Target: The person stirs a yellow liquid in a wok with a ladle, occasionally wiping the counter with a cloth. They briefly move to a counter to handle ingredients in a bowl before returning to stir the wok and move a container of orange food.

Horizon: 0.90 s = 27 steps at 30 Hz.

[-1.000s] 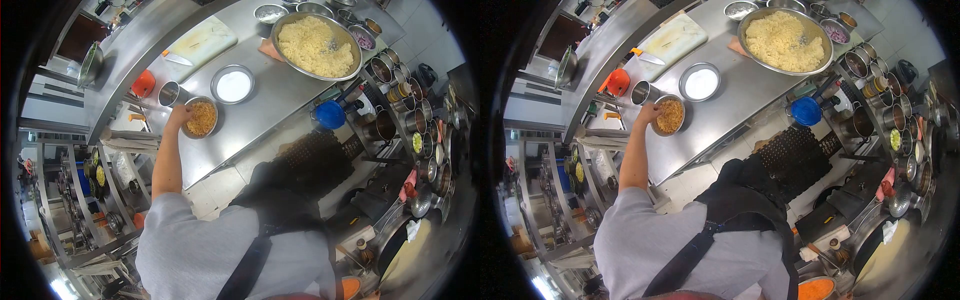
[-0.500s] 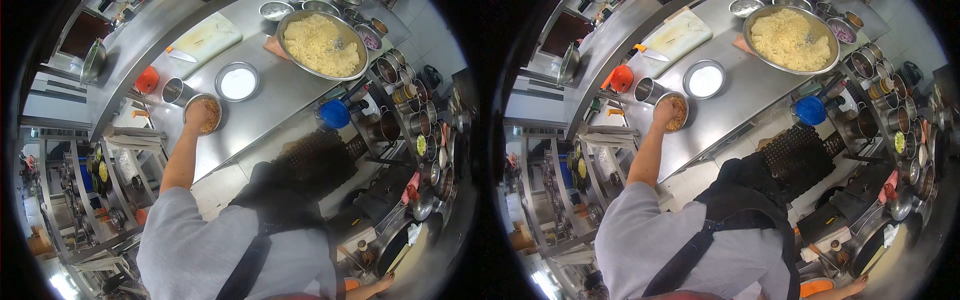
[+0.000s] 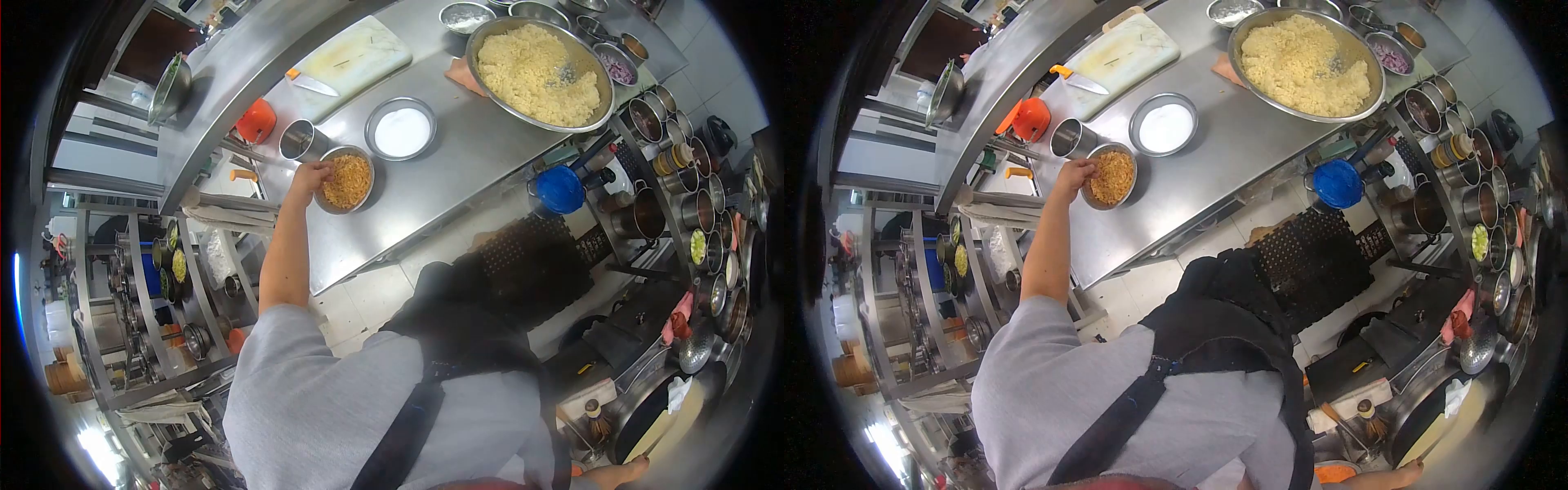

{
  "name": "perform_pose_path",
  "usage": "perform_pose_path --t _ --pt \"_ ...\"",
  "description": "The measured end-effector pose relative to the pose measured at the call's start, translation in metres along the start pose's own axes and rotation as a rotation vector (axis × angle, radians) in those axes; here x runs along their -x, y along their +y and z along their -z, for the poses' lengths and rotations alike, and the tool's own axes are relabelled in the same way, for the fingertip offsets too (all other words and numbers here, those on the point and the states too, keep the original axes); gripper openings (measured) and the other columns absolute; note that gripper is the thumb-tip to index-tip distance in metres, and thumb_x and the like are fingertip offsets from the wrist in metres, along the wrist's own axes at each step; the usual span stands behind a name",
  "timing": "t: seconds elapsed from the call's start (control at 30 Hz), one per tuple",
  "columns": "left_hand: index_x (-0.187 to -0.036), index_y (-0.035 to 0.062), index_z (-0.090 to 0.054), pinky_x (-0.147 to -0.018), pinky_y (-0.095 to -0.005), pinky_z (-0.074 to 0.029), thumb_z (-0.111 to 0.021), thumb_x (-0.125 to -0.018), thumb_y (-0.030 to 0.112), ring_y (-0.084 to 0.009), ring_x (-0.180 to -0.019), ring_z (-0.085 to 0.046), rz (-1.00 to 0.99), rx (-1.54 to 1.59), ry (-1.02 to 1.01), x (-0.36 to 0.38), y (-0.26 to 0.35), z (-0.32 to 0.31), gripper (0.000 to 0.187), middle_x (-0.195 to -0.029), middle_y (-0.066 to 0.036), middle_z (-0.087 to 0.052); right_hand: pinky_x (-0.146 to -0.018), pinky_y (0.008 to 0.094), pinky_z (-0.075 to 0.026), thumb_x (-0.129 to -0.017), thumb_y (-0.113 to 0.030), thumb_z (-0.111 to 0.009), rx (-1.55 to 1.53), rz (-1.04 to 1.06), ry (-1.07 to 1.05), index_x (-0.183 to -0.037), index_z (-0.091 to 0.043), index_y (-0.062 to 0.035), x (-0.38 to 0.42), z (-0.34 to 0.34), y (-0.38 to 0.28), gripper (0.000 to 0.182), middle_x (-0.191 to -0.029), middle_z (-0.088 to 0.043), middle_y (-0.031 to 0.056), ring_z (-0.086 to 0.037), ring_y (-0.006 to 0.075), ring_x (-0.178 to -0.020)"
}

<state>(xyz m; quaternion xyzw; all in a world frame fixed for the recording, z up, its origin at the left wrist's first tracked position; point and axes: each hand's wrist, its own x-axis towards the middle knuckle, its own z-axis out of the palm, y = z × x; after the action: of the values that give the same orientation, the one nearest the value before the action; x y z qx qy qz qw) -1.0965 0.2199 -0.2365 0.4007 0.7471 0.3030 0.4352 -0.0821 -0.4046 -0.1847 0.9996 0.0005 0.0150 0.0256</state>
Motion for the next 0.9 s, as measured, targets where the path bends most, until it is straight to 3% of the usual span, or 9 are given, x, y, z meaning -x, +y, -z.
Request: perform_pose_path --t 0.1,0.13,0.17,0.23,0.4,0.6,0.73,0.83,0.9 --pt "-0.117 0.0029 -0.067 -0.07 -0.0318 -0.054 -0.069 -0.082 0.018 -0.02 -0.077 -0.068 -0.011 -0.032 -0.013 -0.001 0.0 -0.003 0.037 -0.093 -0.01 -0.071 -0.069 0.04 -0.054 -0.089 -0.02 -0.056 -0.049 0.035 0.084 -0.096 -0.074 -0.0053 -0.031 -0.016 0.048 0.024 -0.091 -0.072 0.0152 -0.07 0.0276 -0.079" --pt "-0.114 0.0048 -0.068 -0.073 -0.035 -0.054 -0.069 -0.082 0.019 -0.0236 -0.079 -0.069 -0.161 -0.375 0.104 0.001 0.003 -0.004 0.036 -0.095 -0.012 -0.071 -0.067 0.0397 -0.055 -0.089 -0.019 -0.057 -0.069 0.037 0.132 -0.093 -0.075 -0.0051 -0.053 -0.027 0.067 0.023 -0.089 -0.072 0.0148 -0.071 0.0268 -0.077" --pt "-0.112 0.0067 -0.069 -0.076 -0.0382 -0.055 -0.07 -0.081 0.02 -0.0272 -0.081 -0.069 -0.312 -0.716 0.222 -0.001 0.001 -0.004 0.034 -0.096 -0.014 -0.071 -0.07 0.0401 -0.055 -0.089 -0.02 -0.057 0.17 0.083 0.062 -0.095 -0.074 -0.0038 -0.019 -0.001 0.049 0.024 -0.091 -0.072 0.0159 -0.07 0.0276 -0.08" --pt "-0.111 0.0081 -0.069 -0.079 -0.0411 -0.054 -0.07 -0.08 0.022 -0.0298 -0.084 -0.069 -0.349 -0.742 0.193 -0.003 0.003 -0.009 0.034 -0.098 -0.015 -0.071 -0.075 0.0409 -0.054 -0.089 -0.021 -0.057 0.649 0.224 -0.035 -0.099 -0.073 -0.0013 0.064 0.063 0.003 0.027 -0.095 -0.072 0.0183 -0.069 0.0294 -0.085" --pt "-0.102 0.0061 -0.07 -0.082 -0.0445 -0.054 -0.07 -0.079 0.03 -0.033 -0.091 -0.068 -0.363 -0.971 0.075 0.017 0.023 -0.059 0.034 -0.099 -0.016 -0.07 -0.078 0.0417 -0.053 -0.089 -0.022 -0.058 0.173 0.074 0.192 -0.101 -0.072 -0.0001 0.15 0.08 0.017 0.028 -0.098 -0.071 0.0195 -0.068 0.0312 -0.088" --pt "-0.088 0.0073 -0.073 -0.08 -0.0457 -0.054 -0.066 -0.08 0.031 -0.0353 -0.087 -0.068 -0.336 -1.16 0.282 0.006 0.01 -0.082 0.026 -0.088 -0.017 -0.07 -0.08 0.0429 -0.052 -0.089 -0.022 -0.058 0.043 0.072 0.253 -0.103 -0.072 0.0008 0.192 0.094 0.019 0.029 -0.101 -0.07 0.0208 -0.067 0.0335 -0.092" --pt "-0.101 0.009 -0.071 -0.083 -0.0456 -0.053 -0.062 -0.082 0.024 -0.034 -0.093 -0.068 -0.222 -1.125 0.201 0.008 0.025 -0.039 0.026 -0.099 -0.017 -0.069 -0.079 0.0423 -0.053 -0.089 -0.02 -0.059 -0.036 0.233 0.258 -0.103 -0.072 0.0009 0.235 0.124 -0.026 0.028 -0.1 -0.071 0.0205 -0.067 0.035 -0.09" --pt "-0.115 0.0128 -0.068 -0.086 -0.0442 -0.053 -0.061 -0.082 0.021 -0.0322 -0.098 -0.067 -0.217 -1.013 0.102 -0.009 0.006 -0.007 0.034 -0.106 -0.017 -0.069 -0.091 0.042 -0.047 -0.092 -0.028 -0.056 -0.097 0.387 0.023 -0.125 -0.063 -0.0058 0.132 0.056 0.059 0.04 -0.117 -0.066 0.0199 -0.061 0.0363 -0.107" --pt "-0.119 0.0148 -0.066 -0.087 -0.0437 -0.053 -0.061 -0.082 0.02 -0.032 -0.098 -0.067 -0.284 -0.933 0.085 -0.008 0.002 0.0 0.037 -0.106 -0.017 -0.068 -0.091 0.0419 -0.047 -0.092 -0.027 -0.057 -0.101 0.266 0.026 -0.125 -0.062 -0.0055 0.131 0.051 0.034 0.04 -0.118 -0.066 0.0191 -0.061 0.036 -0.108"
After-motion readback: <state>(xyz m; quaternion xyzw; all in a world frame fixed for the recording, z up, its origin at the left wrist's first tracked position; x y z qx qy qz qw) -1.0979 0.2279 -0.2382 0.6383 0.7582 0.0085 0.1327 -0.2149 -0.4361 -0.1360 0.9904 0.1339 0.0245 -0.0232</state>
